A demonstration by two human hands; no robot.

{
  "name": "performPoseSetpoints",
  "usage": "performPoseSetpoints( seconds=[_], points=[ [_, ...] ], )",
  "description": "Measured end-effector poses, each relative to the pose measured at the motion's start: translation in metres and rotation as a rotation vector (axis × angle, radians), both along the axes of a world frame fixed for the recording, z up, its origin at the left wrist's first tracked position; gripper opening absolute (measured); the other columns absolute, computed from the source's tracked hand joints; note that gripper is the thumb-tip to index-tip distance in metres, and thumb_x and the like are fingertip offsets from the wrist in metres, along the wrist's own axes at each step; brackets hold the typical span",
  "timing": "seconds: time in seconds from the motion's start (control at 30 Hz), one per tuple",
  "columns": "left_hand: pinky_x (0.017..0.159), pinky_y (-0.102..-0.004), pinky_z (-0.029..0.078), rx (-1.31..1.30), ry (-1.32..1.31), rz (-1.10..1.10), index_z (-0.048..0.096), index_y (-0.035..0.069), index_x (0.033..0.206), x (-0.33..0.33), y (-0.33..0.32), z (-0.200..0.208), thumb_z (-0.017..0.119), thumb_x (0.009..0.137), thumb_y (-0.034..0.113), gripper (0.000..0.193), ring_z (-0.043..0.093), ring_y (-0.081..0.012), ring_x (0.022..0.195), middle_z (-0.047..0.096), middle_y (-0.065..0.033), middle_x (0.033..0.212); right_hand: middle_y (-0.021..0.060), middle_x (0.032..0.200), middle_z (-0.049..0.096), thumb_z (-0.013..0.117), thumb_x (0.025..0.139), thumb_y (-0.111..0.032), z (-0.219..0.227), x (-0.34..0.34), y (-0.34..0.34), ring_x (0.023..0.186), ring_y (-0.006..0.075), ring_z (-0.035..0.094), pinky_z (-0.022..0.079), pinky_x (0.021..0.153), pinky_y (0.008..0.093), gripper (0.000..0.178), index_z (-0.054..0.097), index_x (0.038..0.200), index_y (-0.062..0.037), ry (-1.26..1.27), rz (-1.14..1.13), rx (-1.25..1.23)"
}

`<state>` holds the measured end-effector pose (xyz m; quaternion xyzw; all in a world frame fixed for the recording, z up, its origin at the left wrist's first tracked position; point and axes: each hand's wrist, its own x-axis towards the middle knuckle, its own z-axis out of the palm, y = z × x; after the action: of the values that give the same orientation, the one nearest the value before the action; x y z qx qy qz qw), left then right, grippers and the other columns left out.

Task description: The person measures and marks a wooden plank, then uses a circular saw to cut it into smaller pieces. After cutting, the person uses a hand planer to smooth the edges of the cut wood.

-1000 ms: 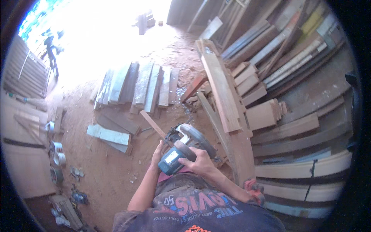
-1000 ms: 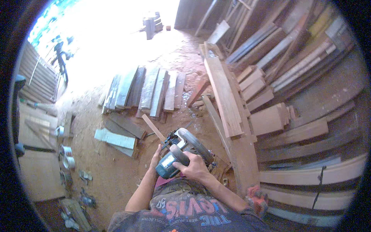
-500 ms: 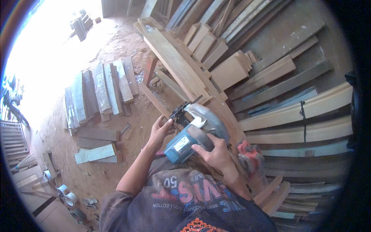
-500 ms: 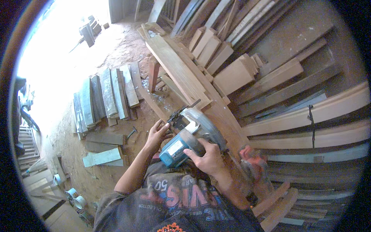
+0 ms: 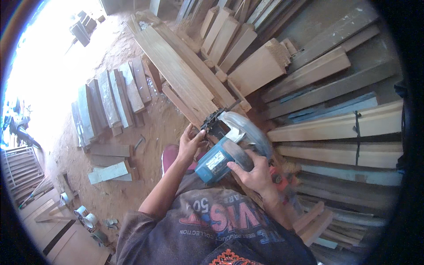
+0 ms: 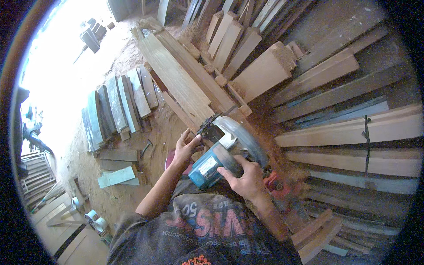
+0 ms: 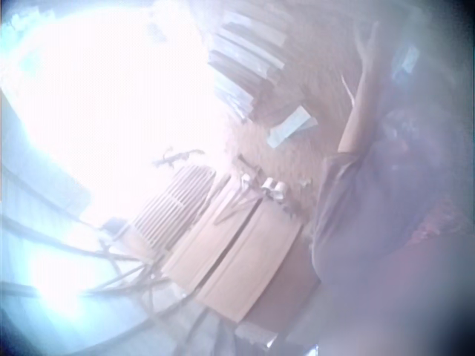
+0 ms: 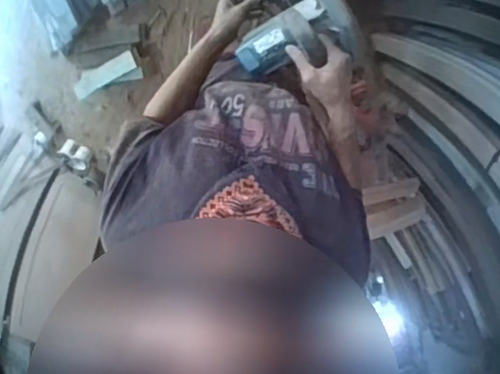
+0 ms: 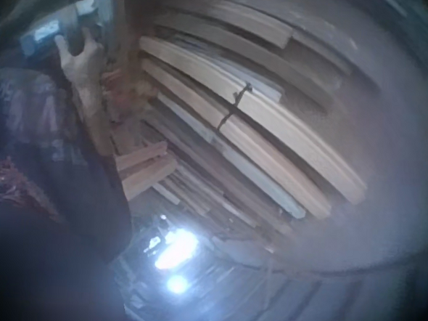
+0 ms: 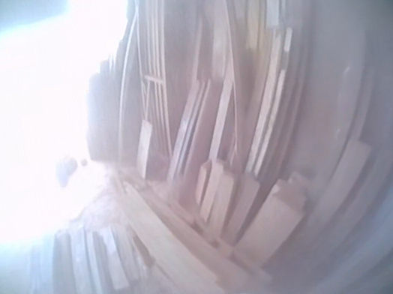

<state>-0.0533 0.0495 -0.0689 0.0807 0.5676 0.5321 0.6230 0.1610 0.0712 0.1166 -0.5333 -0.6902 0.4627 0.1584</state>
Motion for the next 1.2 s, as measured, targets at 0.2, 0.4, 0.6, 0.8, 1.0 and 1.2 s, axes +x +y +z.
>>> performPoseSetpoints(
  seconds=[0.2,0.4,0.6,0.8,1.0,1.2],
  points=[
    [0.089,-0.0374,0.064,0.004,0.055,-0.028,0.028,0.0,0.171,-0.002,0.005,-0.004,0.075,0.106,0.02,0.083,0.072,-0.0239,0.111,0.069,-0.0186,0.13,0.017,0.098,0.081,0.088,0.094,-0.029,-0.006,-0.001,0.007,0.089,0.0248,0.079,0.06,0.081,0.0382,0.04,0.075,0.118,0.001,0.007,0.038,-0.107],
    [0.089,-0.0383,0.063,-0.04,0.18,-0.134,0.023,-0.007,0.17,-0.02,0.009,-0.026,0.077,0.105,0.024,0.09,0.071,-0.0248,0.117,0.07,-0.0173,0.13,0.0167,0.098,0.081,0.089,0.093,-0.025,-0.015,-0.006,0.005,0.089,0.021,0.079,0.06,0.08,0.0357,0.04,0.074,0.118,0.002,-0.017,0.032,-0.17],
    [0.092,-0.0388,0.061,-0.066,0.724,-0.336,0.046,-0.001,0.16,-0.037,0.008,-0.005,0.082,0.099,0.029,0.077,0.072,-0.0275,0.119,0.069,-0.0194,0.134,0.0195,0.096,0.08,0.087,0.093,-0.023,-0.027,-0.018,-0.005,0.088,0.0318,0.081,0.062,0.077,0.0414,0.034,0.074,0.117,-0.0029,0.031,-0.039,-0.075],
    [0.094,-0.0441,0.058,0.612,1.365,-0.814,0.065,0.011,0.137,-0.07,0.035,0.024,0.083,0.09,0.026,0.052,0.071,-0.0317,0.111,0.07,-0.01,0.119,0.0208,0.096,0.079,0.085,0.094,-0.023,-0.023,-0.023,-0.002,0.09,0.0389,0.081,0.063,0.077,0.0452,0.031,0.074,0.117,-0.005,0.027,-0.013,-0.048],
    [0.092,-0.041,0.051,0.954,1.569,-1.174,0.064,0.014,0.113,-0.088,0.078,0.017,0.067,0.097,0.03,0.023,0.068,-0.0246,0.101,0.067,-0.0042,0.103,0.02,0.093,0.079,0.085,0.095,-0.024,-0.012,-0.023,0.001,0.089,0.0392,0.08,0.062,0.076,0.0455,0.03,0.073,0.116,-0.0055,-0.013,-0.015,-0.103],
    [0.089,-0.0411,0.046,0.727,1.662,-1.245,0.056,0.011,0.101,-0.074,0.064,0.02,0.066,0.099,0.034,0.025,0.068,-0.0252,0.097,0.066,-0.0062,0.092,0.0198,0.091,0.078,0.085,0.094,-0.023,-0.013,-0.024,0.001,0.086,0.0378,0.08,0.062,0.074,0.0448,0.029,0.073,0.114,-0.0054,0.027,-0.03,-0.091]
  ],
)
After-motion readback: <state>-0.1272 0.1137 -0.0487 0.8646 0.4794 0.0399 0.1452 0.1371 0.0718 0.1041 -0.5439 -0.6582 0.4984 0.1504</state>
